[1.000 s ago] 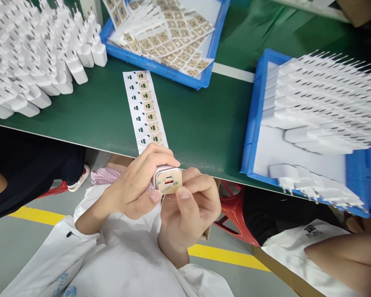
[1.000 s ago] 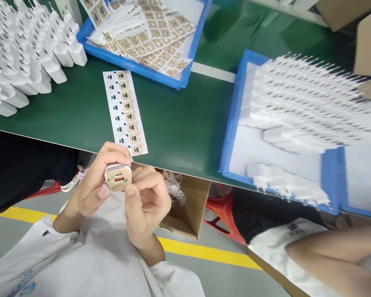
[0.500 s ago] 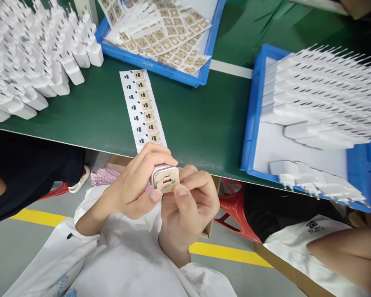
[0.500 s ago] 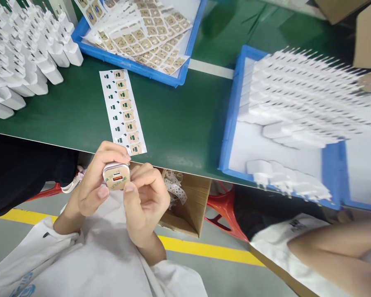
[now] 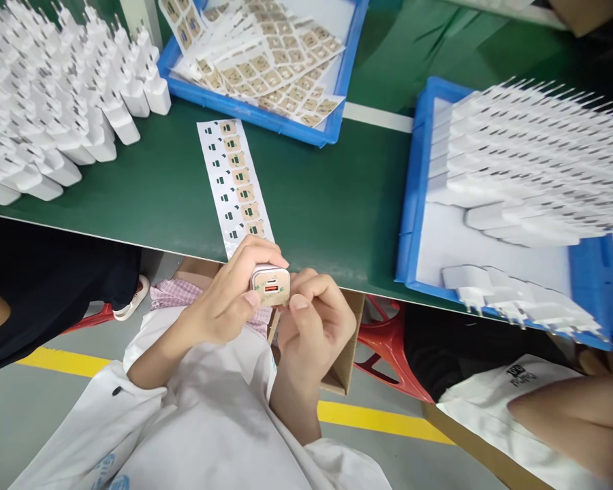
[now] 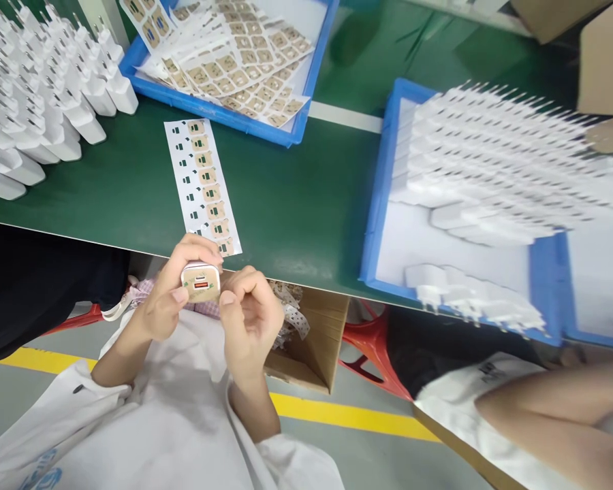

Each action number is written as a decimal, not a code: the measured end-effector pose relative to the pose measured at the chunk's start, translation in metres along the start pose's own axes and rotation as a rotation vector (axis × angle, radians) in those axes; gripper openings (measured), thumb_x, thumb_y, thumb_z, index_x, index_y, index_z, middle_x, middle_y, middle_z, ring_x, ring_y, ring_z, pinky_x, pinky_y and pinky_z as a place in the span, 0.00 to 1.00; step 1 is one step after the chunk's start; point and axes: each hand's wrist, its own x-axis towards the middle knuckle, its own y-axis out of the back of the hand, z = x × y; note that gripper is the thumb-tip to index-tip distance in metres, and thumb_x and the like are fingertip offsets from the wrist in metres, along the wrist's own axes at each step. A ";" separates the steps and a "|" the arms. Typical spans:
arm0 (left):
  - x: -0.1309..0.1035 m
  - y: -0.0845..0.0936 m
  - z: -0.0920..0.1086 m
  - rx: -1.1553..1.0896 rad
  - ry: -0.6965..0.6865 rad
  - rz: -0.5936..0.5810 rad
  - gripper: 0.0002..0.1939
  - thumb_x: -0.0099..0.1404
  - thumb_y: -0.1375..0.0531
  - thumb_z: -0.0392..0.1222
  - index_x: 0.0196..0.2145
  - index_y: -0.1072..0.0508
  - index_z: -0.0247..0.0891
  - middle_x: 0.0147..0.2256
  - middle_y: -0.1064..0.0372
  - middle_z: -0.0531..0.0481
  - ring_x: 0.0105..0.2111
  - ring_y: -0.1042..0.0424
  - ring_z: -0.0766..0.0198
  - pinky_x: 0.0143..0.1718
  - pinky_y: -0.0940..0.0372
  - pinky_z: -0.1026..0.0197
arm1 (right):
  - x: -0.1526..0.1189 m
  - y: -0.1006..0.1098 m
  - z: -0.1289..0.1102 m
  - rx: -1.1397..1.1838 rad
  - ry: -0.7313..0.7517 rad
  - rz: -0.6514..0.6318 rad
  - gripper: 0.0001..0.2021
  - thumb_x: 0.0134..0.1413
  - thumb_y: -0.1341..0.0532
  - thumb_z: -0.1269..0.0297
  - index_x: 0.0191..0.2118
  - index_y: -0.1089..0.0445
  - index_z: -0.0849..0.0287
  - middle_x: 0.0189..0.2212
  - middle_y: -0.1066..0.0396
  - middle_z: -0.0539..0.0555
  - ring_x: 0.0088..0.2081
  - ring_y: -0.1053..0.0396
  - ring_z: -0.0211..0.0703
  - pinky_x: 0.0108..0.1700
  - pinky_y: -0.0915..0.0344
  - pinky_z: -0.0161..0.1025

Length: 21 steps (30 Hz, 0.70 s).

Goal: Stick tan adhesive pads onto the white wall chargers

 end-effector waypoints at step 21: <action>-0.008 -0.008 -0.022 0.126 -0.051 -0.040 0.36 0.71 0.59 0.76 0.43 0.34 0.40 0.39 0.32 0.46 0.38 0.29 0.56 0.39 0.32 0.52 | 0.005 0.010 0.018 -0.280 -0.220 -0.076 0.27 0.63 0.37 0.42 0.26 0.50 0.53 0.18 0.50 0.40 0.20 0.52 0.31 0.22 0.52 0.33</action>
